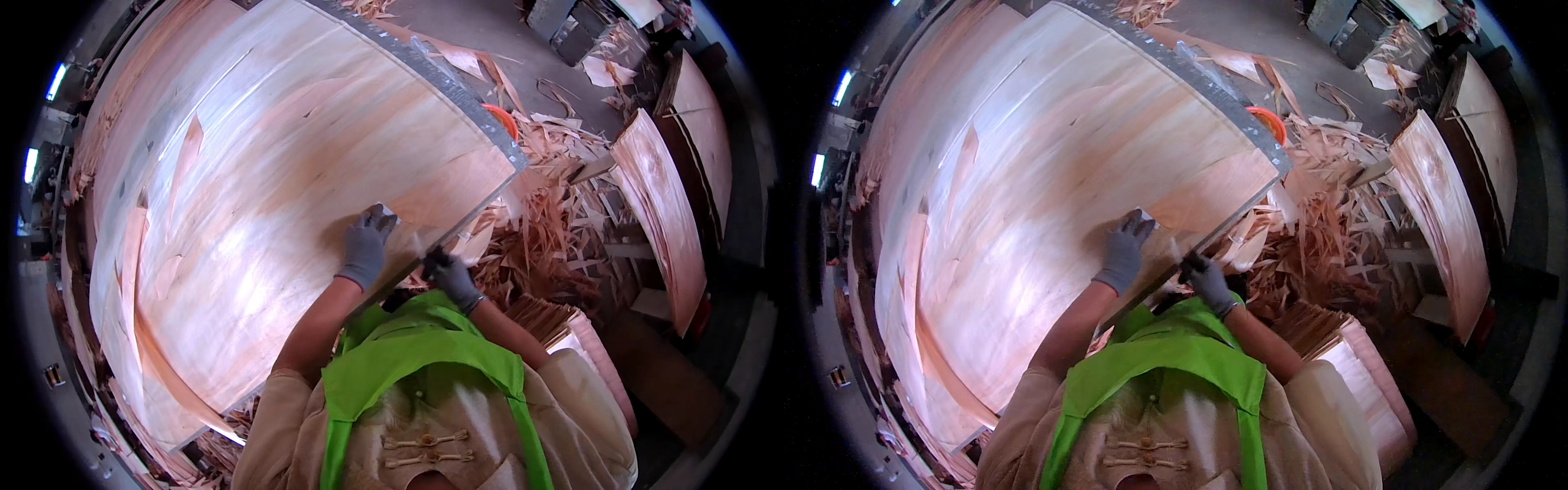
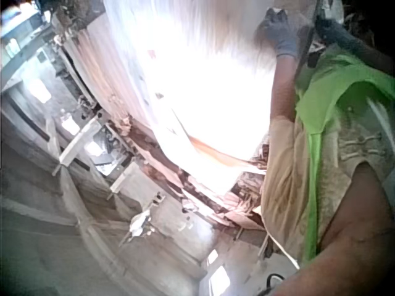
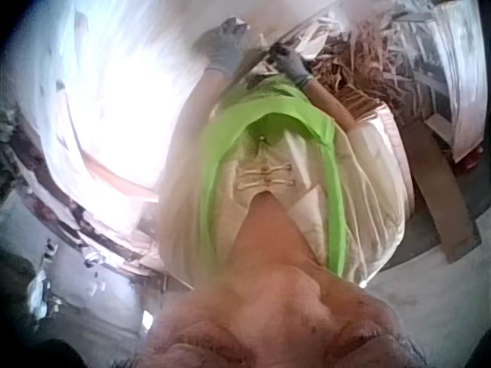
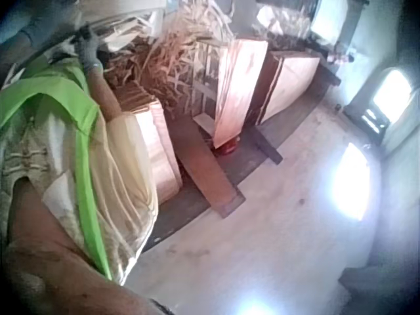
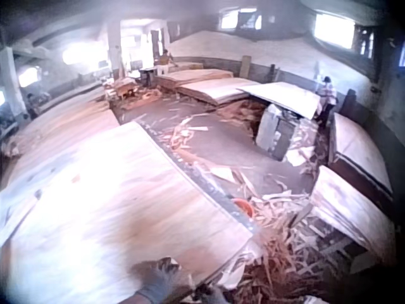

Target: The person patches defects in a wood veneer sheet by cutting out damaged sections with a utility knife and applying tape to the gaps.

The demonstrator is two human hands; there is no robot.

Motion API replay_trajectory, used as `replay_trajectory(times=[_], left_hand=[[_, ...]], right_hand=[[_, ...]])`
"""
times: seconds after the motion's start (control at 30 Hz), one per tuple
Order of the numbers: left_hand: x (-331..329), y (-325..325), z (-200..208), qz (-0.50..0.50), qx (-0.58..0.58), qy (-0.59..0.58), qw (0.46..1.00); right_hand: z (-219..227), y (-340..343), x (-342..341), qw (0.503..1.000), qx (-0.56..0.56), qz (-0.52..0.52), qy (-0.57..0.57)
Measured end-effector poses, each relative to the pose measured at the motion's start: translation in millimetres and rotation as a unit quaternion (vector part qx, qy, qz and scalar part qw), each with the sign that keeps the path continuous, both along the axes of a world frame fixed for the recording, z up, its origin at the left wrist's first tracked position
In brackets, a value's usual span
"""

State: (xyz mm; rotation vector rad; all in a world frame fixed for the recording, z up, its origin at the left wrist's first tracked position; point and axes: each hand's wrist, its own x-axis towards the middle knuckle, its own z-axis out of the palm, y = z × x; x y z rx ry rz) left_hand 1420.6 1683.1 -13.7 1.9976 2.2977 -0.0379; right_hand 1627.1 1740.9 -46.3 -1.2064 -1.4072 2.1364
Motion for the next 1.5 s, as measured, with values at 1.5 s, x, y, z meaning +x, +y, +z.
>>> replay_trajectory(times=[1.5], left_hand=[[41,141,-3,0.157,0.183,-0.087,0.967]], right_hand=[[35,242,-22,0.978,-0.007,0.183,-0.099]])
